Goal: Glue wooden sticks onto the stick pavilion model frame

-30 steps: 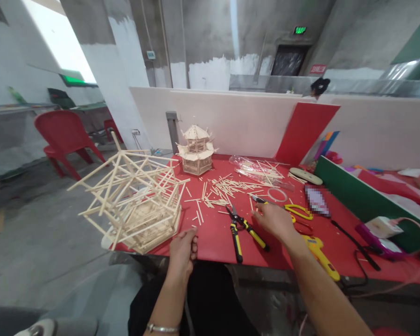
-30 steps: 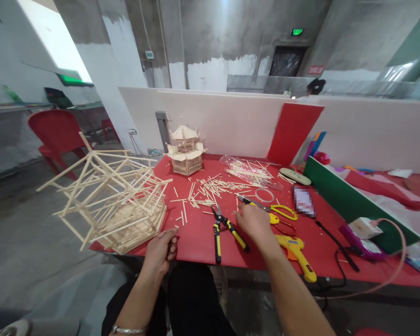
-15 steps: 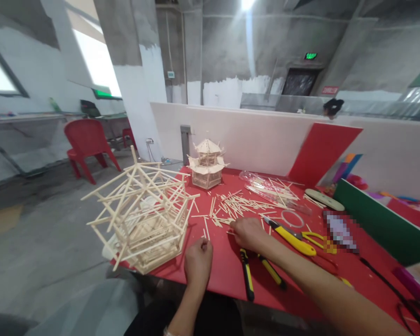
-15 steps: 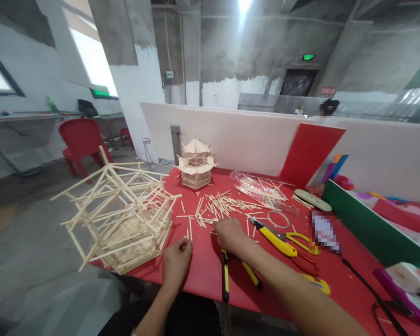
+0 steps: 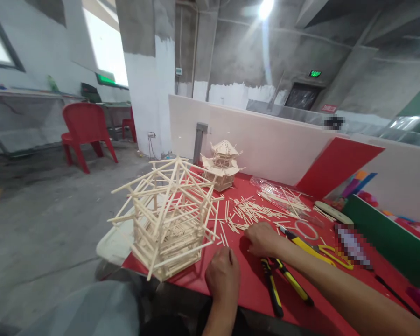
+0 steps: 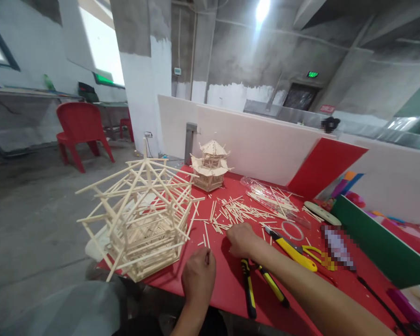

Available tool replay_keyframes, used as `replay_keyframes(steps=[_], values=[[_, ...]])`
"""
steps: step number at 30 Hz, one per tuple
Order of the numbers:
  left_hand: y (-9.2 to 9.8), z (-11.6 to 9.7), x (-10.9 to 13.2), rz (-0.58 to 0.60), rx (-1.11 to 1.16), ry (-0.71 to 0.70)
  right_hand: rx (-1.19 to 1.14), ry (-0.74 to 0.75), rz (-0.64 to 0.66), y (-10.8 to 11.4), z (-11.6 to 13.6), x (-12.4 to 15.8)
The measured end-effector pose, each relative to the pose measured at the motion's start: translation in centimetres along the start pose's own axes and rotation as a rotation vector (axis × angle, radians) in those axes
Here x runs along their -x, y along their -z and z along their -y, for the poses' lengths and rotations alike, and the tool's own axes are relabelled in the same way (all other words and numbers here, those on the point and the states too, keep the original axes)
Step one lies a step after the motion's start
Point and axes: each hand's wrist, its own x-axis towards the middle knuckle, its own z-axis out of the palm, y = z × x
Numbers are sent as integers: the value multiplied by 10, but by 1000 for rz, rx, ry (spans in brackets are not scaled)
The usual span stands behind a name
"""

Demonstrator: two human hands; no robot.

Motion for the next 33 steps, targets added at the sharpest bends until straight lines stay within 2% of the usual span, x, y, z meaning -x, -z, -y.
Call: replay_keyframes(steps=[10,20,24,28,33], values=[[1,-1,3,7,-86,-36,-9,-2,32,-1,-1,10],[2,-10,2,-84,-130,15,-110,64,-77,-25,-28,12],[0,-11,1,-127,-112,21,-224,126,-104,-19,-58,-1],[-5,-9,-1,-180,-40,6,-313,108,-162,-14,-92,-27],[-8,-6,-4,-219,-10,-3,-380,182,-125,-22,-107,-56]])
